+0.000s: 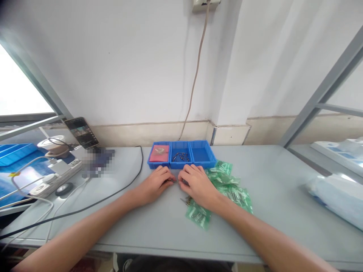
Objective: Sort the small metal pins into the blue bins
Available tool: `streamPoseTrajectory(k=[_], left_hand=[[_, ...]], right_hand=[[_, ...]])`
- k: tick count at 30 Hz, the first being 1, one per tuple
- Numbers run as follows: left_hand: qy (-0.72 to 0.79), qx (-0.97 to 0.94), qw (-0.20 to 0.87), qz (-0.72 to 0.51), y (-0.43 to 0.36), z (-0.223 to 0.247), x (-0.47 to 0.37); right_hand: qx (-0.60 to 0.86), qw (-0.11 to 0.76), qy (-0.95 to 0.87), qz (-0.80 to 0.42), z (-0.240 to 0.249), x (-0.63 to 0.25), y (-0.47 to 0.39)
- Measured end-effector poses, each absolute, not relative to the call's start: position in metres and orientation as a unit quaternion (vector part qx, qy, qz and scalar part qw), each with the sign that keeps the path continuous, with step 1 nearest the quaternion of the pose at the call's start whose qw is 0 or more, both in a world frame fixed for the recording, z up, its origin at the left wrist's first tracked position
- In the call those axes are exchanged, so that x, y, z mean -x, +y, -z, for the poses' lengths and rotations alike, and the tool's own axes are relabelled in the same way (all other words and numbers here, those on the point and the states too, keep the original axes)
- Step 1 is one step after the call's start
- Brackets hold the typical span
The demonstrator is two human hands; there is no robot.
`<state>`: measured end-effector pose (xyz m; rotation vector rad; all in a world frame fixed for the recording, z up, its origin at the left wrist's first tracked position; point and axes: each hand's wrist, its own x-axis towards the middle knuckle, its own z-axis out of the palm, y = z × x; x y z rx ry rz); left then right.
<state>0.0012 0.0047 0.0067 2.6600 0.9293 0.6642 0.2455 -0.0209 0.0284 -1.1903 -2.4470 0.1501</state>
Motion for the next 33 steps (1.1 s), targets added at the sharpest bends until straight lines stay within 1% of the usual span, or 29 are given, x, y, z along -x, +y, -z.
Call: streamPoseTrajectory(k=[11,19,27,33], left_hand=[[0.321,-0.897,0.143,-0.269,0.004,-0.009,-0.002],[0.325,-0.894,0.112,-0.289,0.008,-0.006,-0.002],[0.306,-0.899,0.069,-0.305,0.012,0.001,0.0],[0.301,-0.893,0.059,-0.33,0.013,0.002,0.0]], right_hand=[[0.435,0.25,-0.858,-0.109,-0.029,-0.246,-0.021],[0.43,0.268,-0.854,-0.122,-0.037,-0.244,-0.025],[0.417,0.277,-0.858,-0.114,-0.033,-0.246,-0.024],[0.413,0.285,-0.859,-0.103,-0.033,-0.245,-0.023]])
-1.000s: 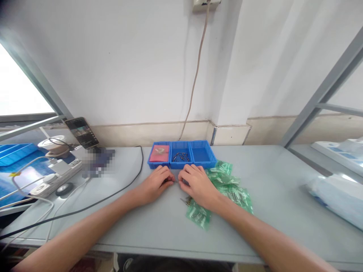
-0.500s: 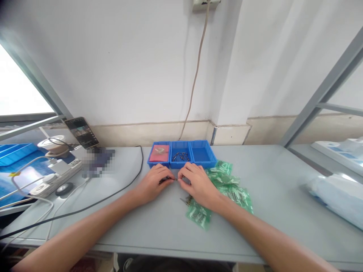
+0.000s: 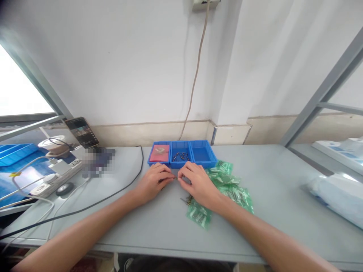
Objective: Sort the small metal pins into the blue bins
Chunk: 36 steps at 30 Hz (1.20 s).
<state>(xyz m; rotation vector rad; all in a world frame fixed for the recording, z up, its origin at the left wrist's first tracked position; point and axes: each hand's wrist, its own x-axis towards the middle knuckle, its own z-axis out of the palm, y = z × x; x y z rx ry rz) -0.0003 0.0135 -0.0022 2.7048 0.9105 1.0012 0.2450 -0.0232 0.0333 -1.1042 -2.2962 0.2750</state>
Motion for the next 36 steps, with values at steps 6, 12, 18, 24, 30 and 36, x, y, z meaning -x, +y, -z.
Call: streamPoseTrajectory(k=[6,12,18,24,30,36], left_hand=[[0.294,-0.884,0.062,-0.359,0.0152,0.0062,0.0001],[0.283,-0.887,0.028,-0.365,0.0148,0.0021,0.0015],[0.274,-0.899,-0.005,-0.341,0.0134,0.0001,0.0017],[0.29,-0.898,-0.002,-0.33,0.0118,0.0,0.0005],[0.298,-0.894,-0.002,-0.335,0.0097,-0.0025,-0.0005],[0.293,-0.89,-0.007,-0.349,0.0103,0.0001,-0.0001]], right_hand=[[0.4,0.295,-0.863,-0.095,-0.0316,-0.2456,-0.0224],[0.406,0.291,-0.862,-0.082,-0.0279,-0.2455,-0.0215],[0.413,0.274,-0.864,-0.087,-0.0264,-0.2461,-0.0195],[0.414,0.284,-0.858,-0.11,-0.0292,-0.2462,-0.0211],[0.412,0.293,-0.854,-0.126,-0.0301,-0.2452,-0.0221],[0.408,0.295,-0.854,-0.128,-0.0316,-0.2444,-0.0234]])
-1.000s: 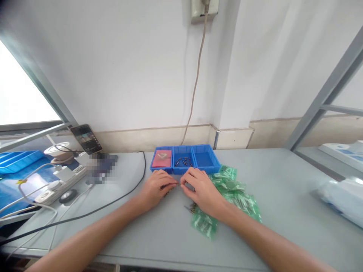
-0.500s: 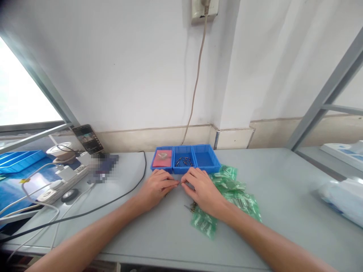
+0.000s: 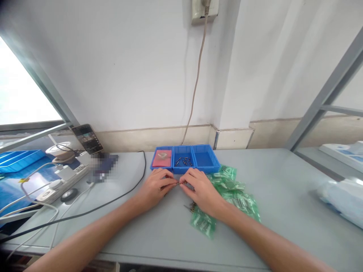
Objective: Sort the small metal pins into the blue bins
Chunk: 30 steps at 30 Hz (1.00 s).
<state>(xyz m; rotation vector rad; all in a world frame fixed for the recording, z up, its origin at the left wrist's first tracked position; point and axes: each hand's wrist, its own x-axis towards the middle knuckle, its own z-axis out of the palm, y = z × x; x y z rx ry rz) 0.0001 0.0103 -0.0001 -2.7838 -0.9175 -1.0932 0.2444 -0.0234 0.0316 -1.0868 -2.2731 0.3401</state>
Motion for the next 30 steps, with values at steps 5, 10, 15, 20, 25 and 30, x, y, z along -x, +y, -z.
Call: streamPoseTrajectory(k=[5,10,15,20,25,30], left_hand=[[-0.287,0.887,0.014,0.362,0.0104,-0.0033,0.0003],[-0.287,0.89,-0.003,0.355,0.0082,-0.0066,-0.0007],[-0.291,0.881,-0.029,0.371,0.0079,-0.0062,-0.0017],[-0.284,0.882,-0.024,0.376,0.0079,-0.0068,-0.0024],[-0.285,0.885,-0.025,0.369,0.0068,-0.008,-0.0024],[-0.283,0.887,-0.023,0.364,0.0058,-0.0083,-0.0016]], right_hand=[[0.402,0.298,-0.857,-0.121,-0.0316,-0.2446,-0.0244],[0.402,0.308,-0.855,-0.116,-0.0344,-0.2444,-0.0248],[0.403,0.317,-0.851,-0.114,-0.0355,-0.2439,-0.0248],[0.4,0.313,-0.854,-0.116,-0.0333,-0.2453,-0.0247],[0.399,0.309,-0.855,-0.12,-0.0335,-0.2457,-0.0246],[0.398,0.311,-0.855,-0.117,-0.034,-0.2449,-0.0251]])
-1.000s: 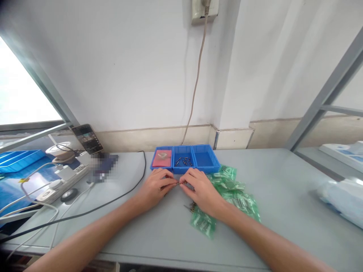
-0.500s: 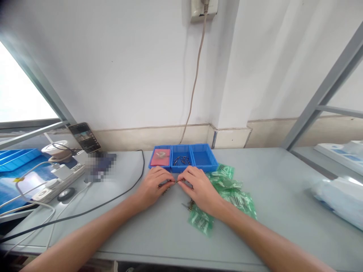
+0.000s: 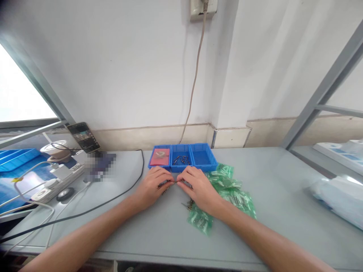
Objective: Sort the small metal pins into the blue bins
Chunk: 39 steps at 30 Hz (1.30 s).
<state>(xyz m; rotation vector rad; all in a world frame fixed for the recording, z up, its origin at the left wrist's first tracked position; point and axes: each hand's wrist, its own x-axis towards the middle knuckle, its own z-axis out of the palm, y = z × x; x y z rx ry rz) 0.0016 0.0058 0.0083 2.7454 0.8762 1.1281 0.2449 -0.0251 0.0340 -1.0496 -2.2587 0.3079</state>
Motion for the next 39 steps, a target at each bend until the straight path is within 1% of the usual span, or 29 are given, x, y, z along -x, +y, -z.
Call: streamPoseTrajectory(k=[5,17,24,28,35,39], left_hand=[[0.286,-0.885,0.026,-0.367,0.004,-0.011,-0.002],[0.317,-0.875,0.031,-0.365,0.012,-0.008,0.002],[0.316,-0.873,0.025,-0.371,0.013,-0.007,0.002],[0.317,-0.872,0.033,-0.372,0.013,-0.006,0.002],[0.319,-0.873,0.046,-0.367,0.013,-0.005,0.001],[0.312,-0.873,0.045,-0.371,0.012,-0.008,0.002]], right_hand=[[0.4,0.325,-0.849,-0.12,-0.036,-0.245,-0.026],[0.454,0.417,-0.768,-0.174,-0.035,-0.25,-0.02],[0.483,0.45,-0.724,-0.199,-0.039,-0.25,-0.018],[0.477,0.463,-0.716,-0.214,-0.04,-0.251,-0.018],[0.472,0.479,-0.673,-0.308,-0.037,-0.251,-0.016],[0.474,0.477,-0.669,-0.317,-0.037,-0.252,-0.014]])
